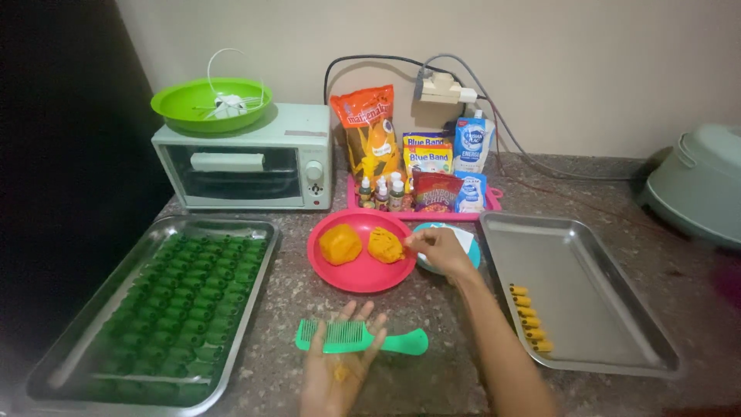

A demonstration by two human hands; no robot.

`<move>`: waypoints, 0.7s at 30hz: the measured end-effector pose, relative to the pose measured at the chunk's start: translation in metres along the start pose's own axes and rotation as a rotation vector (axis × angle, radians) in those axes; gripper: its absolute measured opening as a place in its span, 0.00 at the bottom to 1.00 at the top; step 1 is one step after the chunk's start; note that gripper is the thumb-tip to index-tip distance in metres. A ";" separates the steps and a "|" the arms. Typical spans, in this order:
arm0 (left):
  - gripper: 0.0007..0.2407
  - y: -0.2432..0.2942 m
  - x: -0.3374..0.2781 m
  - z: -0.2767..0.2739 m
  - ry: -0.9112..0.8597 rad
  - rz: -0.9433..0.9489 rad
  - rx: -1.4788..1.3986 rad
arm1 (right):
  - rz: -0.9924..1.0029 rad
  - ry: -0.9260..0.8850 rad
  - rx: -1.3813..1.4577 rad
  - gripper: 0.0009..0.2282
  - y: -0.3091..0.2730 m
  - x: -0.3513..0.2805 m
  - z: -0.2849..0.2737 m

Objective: Shaping dough into cookies using a comb for texture and adding chocolate fillings

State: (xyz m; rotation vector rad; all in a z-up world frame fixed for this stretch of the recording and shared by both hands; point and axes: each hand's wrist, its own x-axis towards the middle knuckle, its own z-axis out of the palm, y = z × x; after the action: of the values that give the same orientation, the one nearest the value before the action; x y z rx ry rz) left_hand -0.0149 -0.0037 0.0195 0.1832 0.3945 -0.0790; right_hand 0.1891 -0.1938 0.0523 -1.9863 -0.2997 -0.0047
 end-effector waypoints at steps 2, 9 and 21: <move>0.26 0.000 -0.004 0.005 0.017 0.008 -0.003 | 0.142 -0.015 -0.006 0.14 -0.025 -0.016 -0.006; 0.23 0.000 -0.006 0.006 0.053 0.017 -0.014 | -0.154 0.099 -0.407 0.05 0.019 0.016 0.018; 0.24 -0.001 0.017 -0.019 -0.073 0.007 -0.028 | -0.104 0.111 -0.735 0.09 0.023 0.014 0.024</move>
State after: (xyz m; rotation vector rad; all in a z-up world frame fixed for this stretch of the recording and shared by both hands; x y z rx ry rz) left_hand -0.0067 -0.0017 -0.0046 0.1538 0.3221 -0.0729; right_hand 0.2048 -0.1788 0.0234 -2.6814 -0.3612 -0.3335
